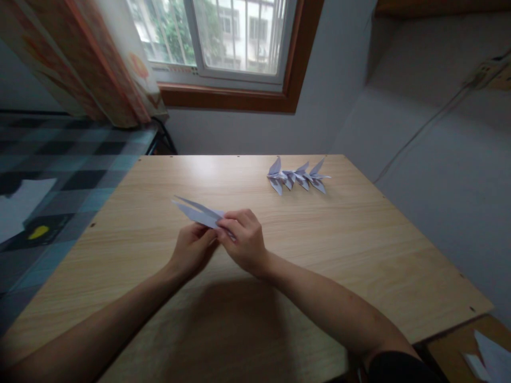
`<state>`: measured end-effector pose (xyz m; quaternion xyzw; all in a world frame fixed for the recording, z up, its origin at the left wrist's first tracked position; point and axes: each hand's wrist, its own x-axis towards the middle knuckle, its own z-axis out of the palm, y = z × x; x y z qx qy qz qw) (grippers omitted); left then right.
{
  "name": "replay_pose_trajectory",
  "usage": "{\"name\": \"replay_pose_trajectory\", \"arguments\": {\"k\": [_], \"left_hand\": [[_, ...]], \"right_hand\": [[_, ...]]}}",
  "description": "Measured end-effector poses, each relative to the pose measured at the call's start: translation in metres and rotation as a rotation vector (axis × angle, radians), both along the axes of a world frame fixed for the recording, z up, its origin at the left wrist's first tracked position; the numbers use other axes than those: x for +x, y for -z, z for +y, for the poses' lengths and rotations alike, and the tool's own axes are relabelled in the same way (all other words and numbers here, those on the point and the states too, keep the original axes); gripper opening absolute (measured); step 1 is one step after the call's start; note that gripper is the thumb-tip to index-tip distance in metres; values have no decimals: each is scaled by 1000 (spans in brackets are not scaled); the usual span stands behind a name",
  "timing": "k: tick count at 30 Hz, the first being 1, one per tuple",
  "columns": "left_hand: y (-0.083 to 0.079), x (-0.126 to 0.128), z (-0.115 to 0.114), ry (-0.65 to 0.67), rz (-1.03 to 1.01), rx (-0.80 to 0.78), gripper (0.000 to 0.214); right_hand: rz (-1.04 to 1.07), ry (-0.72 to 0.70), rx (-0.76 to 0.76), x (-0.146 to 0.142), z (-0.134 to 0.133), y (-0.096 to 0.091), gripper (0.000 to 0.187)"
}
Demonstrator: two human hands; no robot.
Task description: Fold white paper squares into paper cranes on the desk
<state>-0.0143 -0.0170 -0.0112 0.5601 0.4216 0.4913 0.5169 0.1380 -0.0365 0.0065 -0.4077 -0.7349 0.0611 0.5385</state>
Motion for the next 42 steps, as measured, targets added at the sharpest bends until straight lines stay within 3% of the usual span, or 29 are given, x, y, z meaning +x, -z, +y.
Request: {"name": "replay_pose_trajectory", "arguments": {"k": [7,11,16,22,26,32,39,42], "left_hand": [[-2,0,-6,97,-133,-106,16],[-4,3,-6,40,-176,-118,24],[-10,4,-3,-9,-155,-71,15],[-21,6,-5,-61,-156,-68,22],[-23,8,-5,-83,-193,-81,24],[-17,6,-4,-80,-203,-64,20],[-10,4,-4,-66,-156,-55,18],[-11,4,-4,-55,-131,-31,16]], "right_hand": [[-147,36,92,5,4,4,14],[-135,30,185,6,8,10,14],[-81,27,246,5,6,12,35],[-183,100,209,8,3,10,33],[-206,47,247,9,4,7,35],[-184,-56,295,8,5,4,33],[-128,-47,278,5,4,4,8],[-117,-41,238,5,5,6,7]]}}
